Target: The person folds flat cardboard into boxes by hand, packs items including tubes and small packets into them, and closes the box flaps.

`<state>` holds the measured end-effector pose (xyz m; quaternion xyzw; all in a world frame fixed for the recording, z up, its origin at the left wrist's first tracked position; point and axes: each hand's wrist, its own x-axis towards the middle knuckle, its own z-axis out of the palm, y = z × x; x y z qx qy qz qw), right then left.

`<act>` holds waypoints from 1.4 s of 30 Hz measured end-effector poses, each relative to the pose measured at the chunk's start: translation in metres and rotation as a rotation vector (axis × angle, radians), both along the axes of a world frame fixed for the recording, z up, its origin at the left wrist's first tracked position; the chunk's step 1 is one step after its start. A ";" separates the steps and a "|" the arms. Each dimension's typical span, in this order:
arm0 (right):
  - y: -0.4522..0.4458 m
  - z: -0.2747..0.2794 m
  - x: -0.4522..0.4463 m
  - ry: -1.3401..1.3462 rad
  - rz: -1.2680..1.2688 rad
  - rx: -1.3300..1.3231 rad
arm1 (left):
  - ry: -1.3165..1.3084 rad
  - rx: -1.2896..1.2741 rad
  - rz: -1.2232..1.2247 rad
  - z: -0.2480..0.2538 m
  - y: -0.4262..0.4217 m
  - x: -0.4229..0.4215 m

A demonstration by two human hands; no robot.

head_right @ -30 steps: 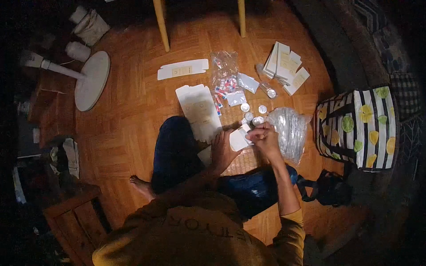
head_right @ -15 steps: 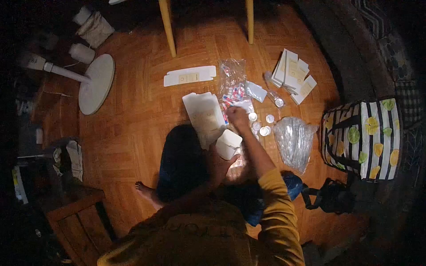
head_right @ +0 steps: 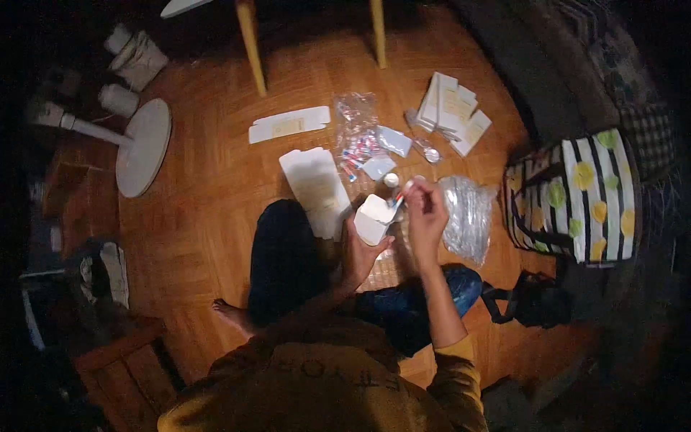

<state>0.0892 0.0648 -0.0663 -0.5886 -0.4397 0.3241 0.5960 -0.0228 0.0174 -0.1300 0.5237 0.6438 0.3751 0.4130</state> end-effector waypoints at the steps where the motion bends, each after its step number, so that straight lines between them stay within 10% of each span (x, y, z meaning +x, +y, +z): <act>1: -0.016 0.000 0.002 -0.141 0.028 -0.014 | -0.135 0.073 0.011 -0.001 -0.004 0.009; 6: -0.055 0.005 0.021 -0.521 0.068 0.019 | -0.081 0.215 -0.036 0.023 -0.029 0.026; 11: -0.082 -0.005 0.028 -0.050 -0.018 -0.099 | -0.061 0.079 -0.199 0.041 -0.050 0.034; 16: -0.108 -0.011 0.043 -0.585 0.285 -0.012 | -0.523 0.020 -0.239 0.018 -0.060 0.040; 21: -0.155 -0.033 0.023 0.183 -0.119 -0.294 | -0.447 0.023 -0.353 -0.024 -0.087 0.025; 28: -0.160 -0.037 -0.018 0.484 -0.347 -0.046 | -0.243 0.084 -0.367 0.009 -0.093 0.013; 36: -0.168 -0.057 0.021 -0.055 -0.160 -0.313 | -0.292 -0.047 -0.391 -0.020 -0.069 -0.001; 39: -0.165 -0.060 0.035 -0.202 -0.138 -0.302 | -0.123 0.382 -0.586 -0.024 -0.039 -0.002; 42: -0.167 -0.064 0.040 -0.220 -0.105 -0.306 | -0.311 -0.326 -0.775 -0.042 -0.013 0.003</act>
